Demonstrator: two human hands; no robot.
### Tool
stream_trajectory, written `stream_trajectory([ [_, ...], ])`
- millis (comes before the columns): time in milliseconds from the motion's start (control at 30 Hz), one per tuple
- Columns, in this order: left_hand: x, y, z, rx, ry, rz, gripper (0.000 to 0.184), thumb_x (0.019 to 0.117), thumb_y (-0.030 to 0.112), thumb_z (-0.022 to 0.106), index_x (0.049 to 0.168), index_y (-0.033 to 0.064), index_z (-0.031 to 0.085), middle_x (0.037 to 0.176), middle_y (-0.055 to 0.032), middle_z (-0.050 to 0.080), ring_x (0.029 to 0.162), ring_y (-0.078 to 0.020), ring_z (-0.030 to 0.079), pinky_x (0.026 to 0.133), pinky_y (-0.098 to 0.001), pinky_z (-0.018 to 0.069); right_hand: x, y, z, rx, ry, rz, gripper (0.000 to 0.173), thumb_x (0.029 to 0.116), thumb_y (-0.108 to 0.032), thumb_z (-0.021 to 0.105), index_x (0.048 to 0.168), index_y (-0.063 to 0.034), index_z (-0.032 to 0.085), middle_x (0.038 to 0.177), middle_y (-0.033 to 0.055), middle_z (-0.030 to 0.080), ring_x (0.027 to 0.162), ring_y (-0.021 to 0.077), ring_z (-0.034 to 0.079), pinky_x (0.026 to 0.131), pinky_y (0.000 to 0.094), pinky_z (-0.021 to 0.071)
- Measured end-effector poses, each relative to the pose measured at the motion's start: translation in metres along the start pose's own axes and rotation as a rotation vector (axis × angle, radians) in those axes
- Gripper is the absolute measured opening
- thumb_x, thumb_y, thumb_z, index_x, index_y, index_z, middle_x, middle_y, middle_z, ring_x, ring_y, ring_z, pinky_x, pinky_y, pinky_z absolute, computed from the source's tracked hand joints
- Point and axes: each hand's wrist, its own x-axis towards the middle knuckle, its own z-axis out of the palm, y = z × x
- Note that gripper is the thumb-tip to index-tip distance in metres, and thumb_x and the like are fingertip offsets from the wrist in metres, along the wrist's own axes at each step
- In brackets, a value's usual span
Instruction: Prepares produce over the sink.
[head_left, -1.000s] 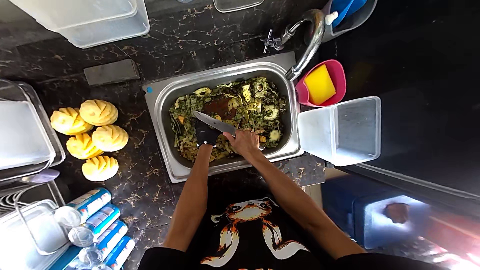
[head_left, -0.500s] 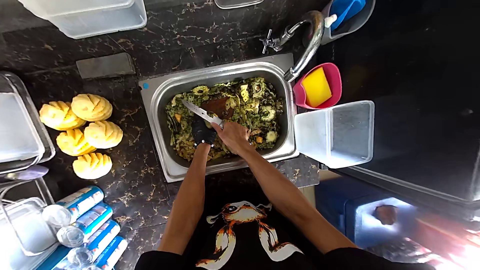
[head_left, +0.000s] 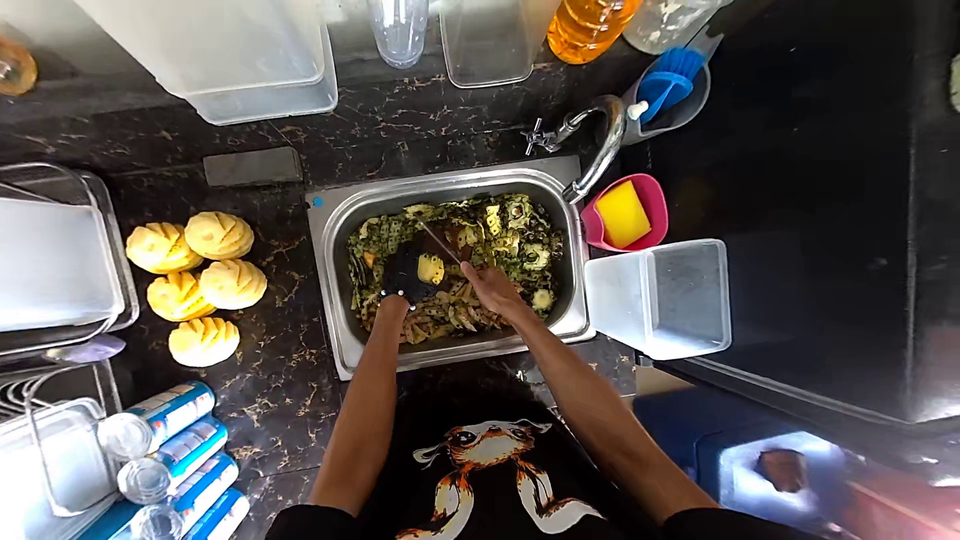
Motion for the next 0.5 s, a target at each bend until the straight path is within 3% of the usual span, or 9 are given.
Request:
stream_trajectory([
  [33,-0.005,0.004,0.007,-0.023,0.246,0.072,0.091,0.0666,0.052,0.087,0.136,0.0009,0.058,0.135,-0.0260,0.060,0.117,-0.0417,0.062,0.090,-0.0499,0.0557,-0.007,0.002,0.003,-0.052,0.028,-0.005,0.090,0.0964,-0.081,0.026,0.090,-0.0027,0.070,0.085,0.0228,0.067,0.083,0.0420,0.068,0.072,0.0651,0.0526],
  [67,-0.014,0.036,-0.032,-0.067,-0.054,-0.098,0.083,0.0822,0.036,0.084,0.146,-0.0009,0.045,0.148,-0.0271,0.047,0.134,-0.0420,0.050,0.106,-0.0527,0.0458,-0.013,0.002,0.005,-0.116,0.047,-0.012,0.088,0.0957,-0.081,0.029,0.088,-0.0038,0.069,0.082,0.0214,0.067,0.082,0.0414,0.068,0.071,0.0648,0.0526],
  [100,-0.017,0.055,-0.049,-0.147,-0.190,-0.237,0.075,0.0899,0.023,0.079,0.149,-0.0027,0.041,0.152,-0.0275,0.043,0.140,-0.0419,0.043,0.113,-0.0544,0.0388,-0.017,0.001,0.008,-0.181,0.060,-0.023,0.086,0.0954,-0.081,0.031,0.088,-0.0044,0.070,0.083,0.0211,0.068,0.083,0.0416,0.068,0.071,0.0649,0.0526],
  [167,-0.032,0.055,-0.024,-0.211,-0.236,-0.408,0.044,0.1032,0.016,0.059,0.141,-0.0054,0.051,0.144,-0.0288,0.053,0.135,-0.0428,0.051,0.111,-0.0577,0.0399,-0.022,-0.002,0.013,-0.307,0.059,-0.011,0.084,0.0960,-0.080,0.033,0.092,-0.0054,0.071,0.088,0.0201,0.070,0.091,0.0404,0.070,0.076,0.0636,0.0525],
  [233,-0.033,0.046,-0.006,-0.244,-0.328,-0.520,0.041,0.1089,0.019,0.046,0.141,-0.0065,0.051,0.144,-0.0294,0.053,0.136,-0.0431,0.050,0.112,-0.0580,0.0381,-0.025,-0.002,0.018,-0.357,0.069,0.002,0.083,0.0963,-0.079,0.032,0.094,-0.0060,0.070,0.091,0.0195,0.070,0.093,0.0395,0.070,0.076,0.0612,0.0530],
  [367,-0.021,0.039,0.000,-0.246,-0.376,-0.585,0.041,0.1061,0.017,0.051,0.139,-0.0079,0.052,0.143,-0.0293,0.053,0.136,-0.0418,0.051,0.112,-0.0560,0.0387,-0.032,0.006,0.025,-0.339,0.120,-0.020,0.080,0.0970,-0.078,0.035,0.094,-0.0059,0.071,0.086,0.0209,0.070,0.087,0.0418,0.070,0.070,0.0628,0.0527],
  [500,-0.014,0.029,0.019,-0.247,-0.346,-0.517,0.043,0.1039,0.013,0.055,0.142,-0.0063,0.050,0.146,-0.0283,0.052,0.138,-0.0398,0.049,0.115,-0.0537,0.0370,-0.029,0.009,0.033,-0.358,0.154,-0.035,0.082,0.0964,-0.079,0.033,0.092,-0.0057,0.070,0.083,0.0204,0.068,0.082,0.0412,0.070,0.066,0.0615,0.0531],
])
